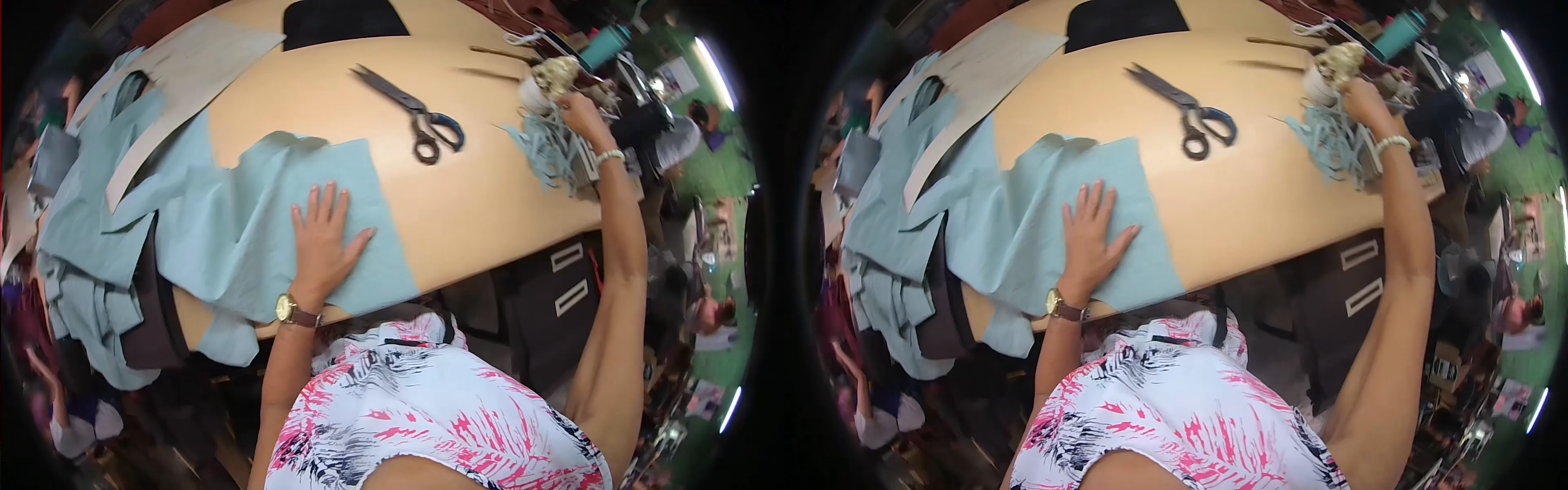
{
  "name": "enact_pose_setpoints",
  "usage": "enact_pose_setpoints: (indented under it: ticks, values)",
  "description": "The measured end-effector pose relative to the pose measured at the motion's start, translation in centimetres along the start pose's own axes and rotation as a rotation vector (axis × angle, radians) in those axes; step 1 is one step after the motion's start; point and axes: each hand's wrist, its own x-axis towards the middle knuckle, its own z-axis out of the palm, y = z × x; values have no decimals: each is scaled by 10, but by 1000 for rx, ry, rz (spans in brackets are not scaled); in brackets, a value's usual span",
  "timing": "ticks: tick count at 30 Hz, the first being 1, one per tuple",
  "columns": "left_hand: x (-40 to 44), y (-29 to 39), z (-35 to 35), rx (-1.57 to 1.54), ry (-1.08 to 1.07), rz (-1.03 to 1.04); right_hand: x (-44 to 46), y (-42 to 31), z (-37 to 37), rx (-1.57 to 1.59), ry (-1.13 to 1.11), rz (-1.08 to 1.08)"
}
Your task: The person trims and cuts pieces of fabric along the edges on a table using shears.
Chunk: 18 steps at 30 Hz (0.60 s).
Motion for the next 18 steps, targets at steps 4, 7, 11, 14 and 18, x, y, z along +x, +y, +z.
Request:
enact_pose_setpoints:
  ticks: [4,7,11,14,18]
  values:
    - [-1,2,0,-17,-29,39,-1,-65,-2,79,177,-6]
    - [-2,22,8,-99,-90,141,-24,-145,18,454,259,-293]
    - [-10,55,11,-189,-169,224,-98,-258,45,609,219,-805]
    - [-19,57,-2,-321,-131,322,-132,-285,64,671,-16,-760]
    - [-33,26,-64,-313,275,38,-141,-287,83,583,-10,-716]
